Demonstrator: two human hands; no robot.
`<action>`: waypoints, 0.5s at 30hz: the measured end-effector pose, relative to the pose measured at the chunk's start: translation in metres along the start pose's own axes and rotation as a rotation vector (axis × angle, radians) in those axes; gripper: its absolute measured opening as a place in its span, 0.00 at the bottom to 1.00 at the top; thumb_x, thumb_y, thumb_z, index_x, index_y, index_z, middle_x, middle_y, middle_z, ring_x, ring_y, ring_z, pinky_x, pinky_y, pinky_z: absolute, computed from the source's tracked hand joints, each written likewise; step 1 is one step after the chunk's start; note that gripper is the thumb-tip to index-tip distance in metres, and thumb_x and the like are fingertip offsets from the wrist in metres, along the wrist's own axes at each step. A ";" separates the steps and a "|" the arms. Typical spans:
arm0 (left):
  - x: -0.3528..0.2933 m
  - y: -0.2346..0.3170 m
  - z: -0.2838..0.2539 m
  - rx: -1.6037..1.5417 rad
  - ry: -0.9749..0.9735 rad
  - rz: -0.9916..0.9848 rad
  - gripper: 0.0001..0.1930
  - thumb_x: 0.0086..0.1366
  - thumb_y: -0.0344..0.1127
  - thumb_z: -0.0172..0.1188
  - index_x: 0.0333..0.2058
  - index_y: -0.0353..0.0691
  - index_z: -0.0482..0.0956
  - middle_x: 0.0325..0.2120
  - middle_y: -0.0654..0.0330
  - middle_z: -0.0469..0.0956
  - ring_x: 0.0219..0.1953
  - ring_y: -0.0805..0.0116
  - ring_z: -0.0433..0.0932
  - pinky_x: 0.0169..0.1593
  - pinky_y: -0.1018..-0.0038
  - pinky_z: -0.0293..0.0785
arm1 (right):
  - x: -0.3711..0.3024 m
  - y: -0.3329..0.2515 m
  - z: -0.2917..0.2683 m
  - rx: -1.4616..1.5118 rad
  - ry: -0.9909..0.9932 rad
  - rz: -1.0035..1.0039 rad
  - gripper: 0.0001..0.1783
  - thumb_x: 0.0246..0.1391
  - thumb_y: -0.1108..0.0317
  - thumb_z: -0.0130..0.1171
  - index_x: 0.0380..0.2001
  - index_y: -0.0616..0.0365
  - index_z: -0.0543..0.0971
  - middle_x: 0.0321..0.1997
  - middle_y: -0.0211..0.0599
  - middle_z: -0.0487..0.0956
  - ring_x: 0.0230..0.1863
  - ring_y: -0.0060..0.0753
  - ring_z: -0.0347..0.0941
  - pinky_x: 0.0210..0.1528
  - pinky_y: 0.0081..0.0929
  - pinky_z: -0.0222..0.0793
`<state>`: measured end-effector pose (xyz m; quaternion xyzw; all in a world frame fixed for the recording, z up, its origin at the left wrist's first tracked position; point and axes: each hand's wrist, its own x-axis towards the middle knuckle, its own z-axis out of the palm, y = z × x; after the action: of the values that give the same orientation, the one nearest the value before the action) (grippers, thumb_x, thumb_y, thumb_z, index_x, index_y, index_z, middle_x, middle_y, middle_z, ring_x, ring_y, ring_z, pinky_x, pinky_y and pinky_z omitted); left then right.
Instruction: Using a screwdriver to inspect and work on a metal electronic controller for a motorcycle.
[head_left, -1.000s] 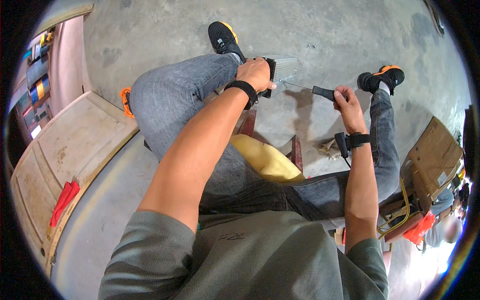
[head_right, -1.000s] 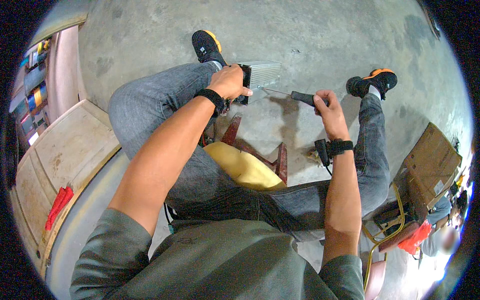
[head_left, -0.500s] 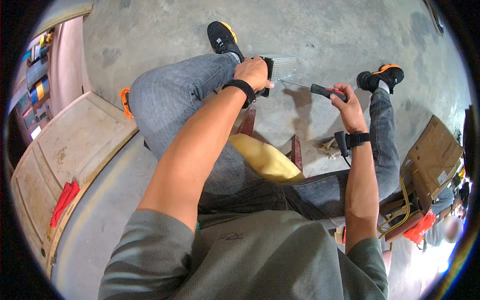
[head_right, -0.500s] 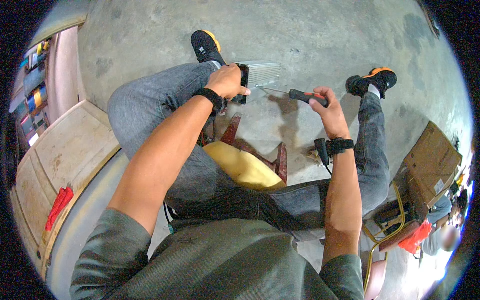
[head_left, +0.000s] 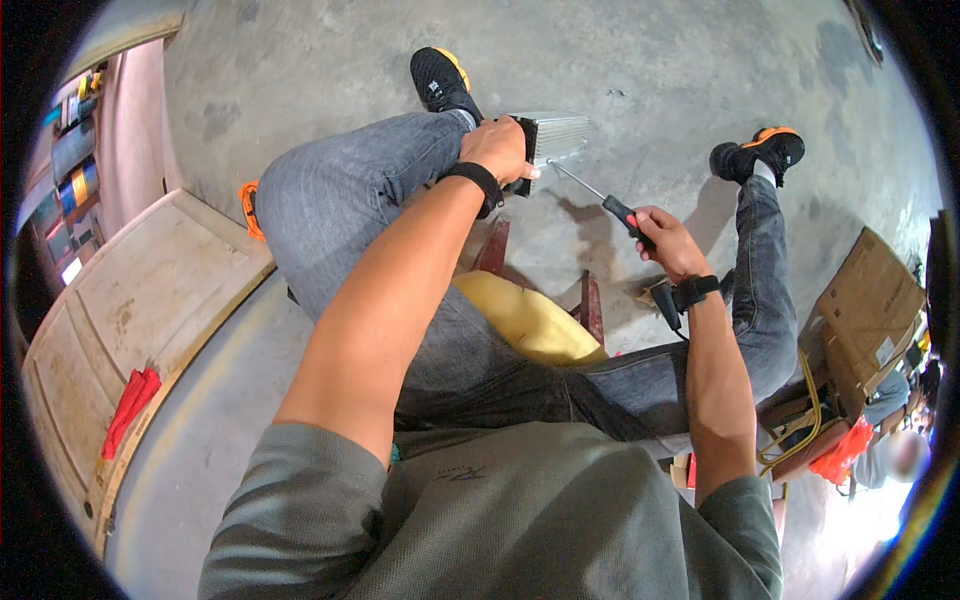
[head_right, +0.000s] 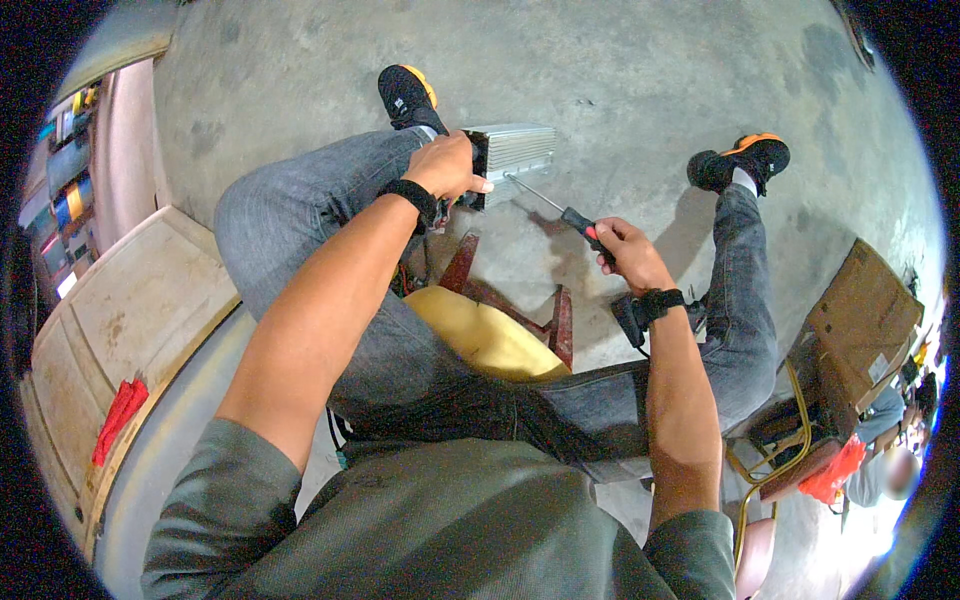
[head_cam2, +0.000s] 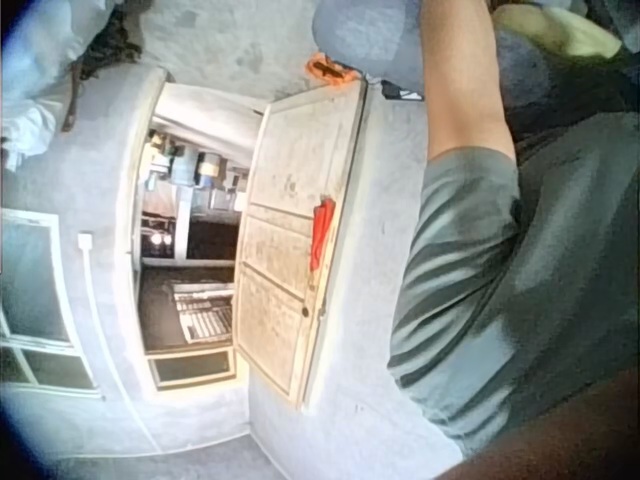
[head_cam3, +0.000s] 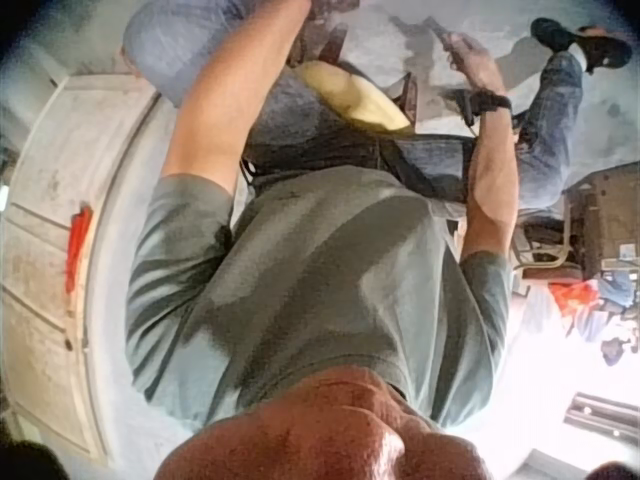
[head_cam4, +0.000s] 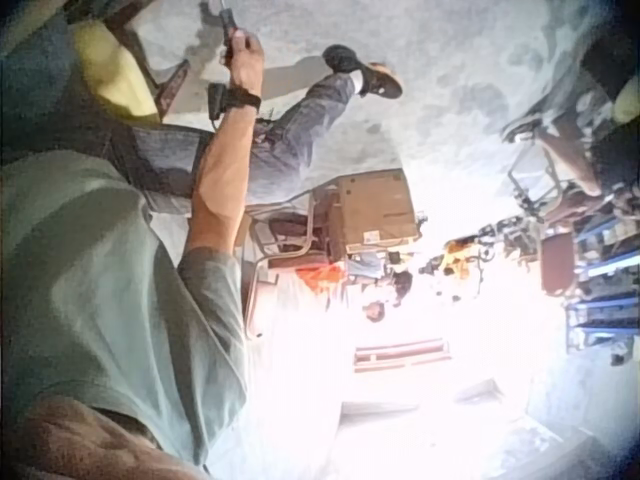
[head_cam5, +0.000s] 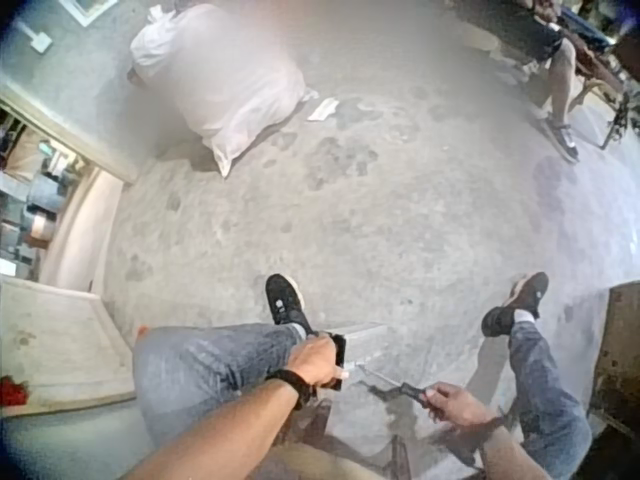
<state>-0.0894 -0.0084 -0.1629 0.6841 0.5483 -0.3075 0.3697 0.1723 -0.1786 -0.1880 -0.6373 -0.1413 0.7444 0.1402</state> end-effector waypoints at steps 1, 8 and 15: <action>0.001 0.000 0.000 -0.010 0.001 -0.014 0.38 0.49 0.52 0.73 0.46 0.22 0.71 0.42 0.37 0.78 0.48 0.46 0.78 0.49 0.61 0.75 | 0.000 0.002 0.001 0.015 -0.020 0.010 0.15 0.66 0.57 0.50 0.44 0.57 0.75 0.29 0.25 0.72 0.25 0.18 0.68 0.28 0.19 0.67; 0.002 -0.002 -0.001 0.007 -0.040 -0.056 0.37 0.48 0.50 0.74 0.49 0.27 0.72 0.48 0.44 0.77 0.52 0.51 0.76 0.53 0.62 0.73 | -0.008 0.010 0.021 0.006 -0.104 0.080 0.16 0.68 0.54 0.46 0.46 0.54 0.73 0.31 0.25 0.72 0.29 0.16 0.69 0.32 0.18 0.71; -0.004 0.006 0.000 -0.017 -0.026 -0.045 0.38 0.48 0.50 0.75 0.48 0.26 0.72 0.47 0.42 0.77 0.53 0.50 0.75 0.53 0.62 0.73 | -0.026 0.001 0.062 -0.100 -0.357 0.107 0.19 0.64 0.50 0.52 0.43 0.56 0.72 0.30 0.29 0.74 0.26 0.21 0.72 0.30 0.20 0.72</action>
<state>-0.0841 -0.0110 -0.1588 0.6646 0.5611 -0.3201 0.3756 0.1149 -0.1916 -0.1557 -0.5079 -0.1668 0.8441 0.0413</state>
